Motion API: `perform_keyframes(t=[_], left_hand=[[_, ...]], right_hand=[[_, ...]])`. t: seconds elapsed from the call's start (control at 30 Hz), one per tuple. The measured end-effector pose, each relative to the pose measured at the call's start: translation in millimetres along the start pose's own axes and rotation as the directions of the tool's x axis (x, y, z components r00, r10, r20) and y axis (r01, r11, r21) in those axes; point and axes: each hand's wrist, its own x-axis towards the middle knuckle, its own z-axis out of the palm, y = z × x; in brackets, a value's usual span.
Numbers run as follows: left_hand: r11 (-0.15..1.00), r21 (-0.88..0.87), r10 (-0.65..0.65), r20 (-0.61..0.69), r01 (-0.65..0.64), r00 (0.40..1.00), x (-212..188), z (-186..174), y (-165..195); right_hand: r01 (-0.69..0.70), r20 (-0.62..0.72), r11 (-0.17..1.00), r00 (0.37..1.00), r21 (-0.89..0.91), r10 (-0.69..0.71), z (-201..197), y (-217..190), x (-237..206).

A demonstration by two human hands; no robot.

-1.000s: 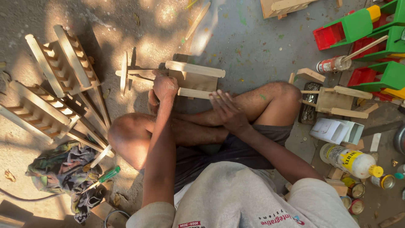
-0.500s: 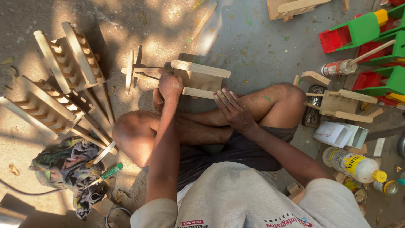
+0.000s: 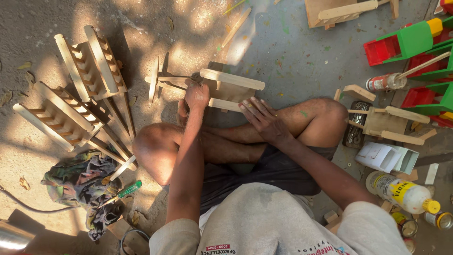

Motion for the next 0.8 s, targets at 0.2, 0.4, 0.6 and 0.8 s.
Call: perform_keyframes(t=[0.2,0.4,0.6,0.8], left_hand=[[0.876,-0.459,-0.08,0.165,0.149,0.983,-3,4,17],[0.766,-0.592,0.169,0.562,0.251,0.81,-22,4,37],[0.873,0.261,0.249,0.487,-0.411,0.837,-38,-13,47],[0.826,0.295,0.41,0.271,-0.48,0.871,-34,26,21]], right_hand=[[-0.112,-0.005,0.989,0.994,-0.095,0.112,27,16,5],[-0.198,-0.057,0.978,0.979,-0.061,0.195,33,55,-5],[-0.106,-0.023,0.994,0.994,-0.002,0.105,28,61,-10],[0.057,-0.032,0.997,0.998,0.057,-0.056,16,48,26]])
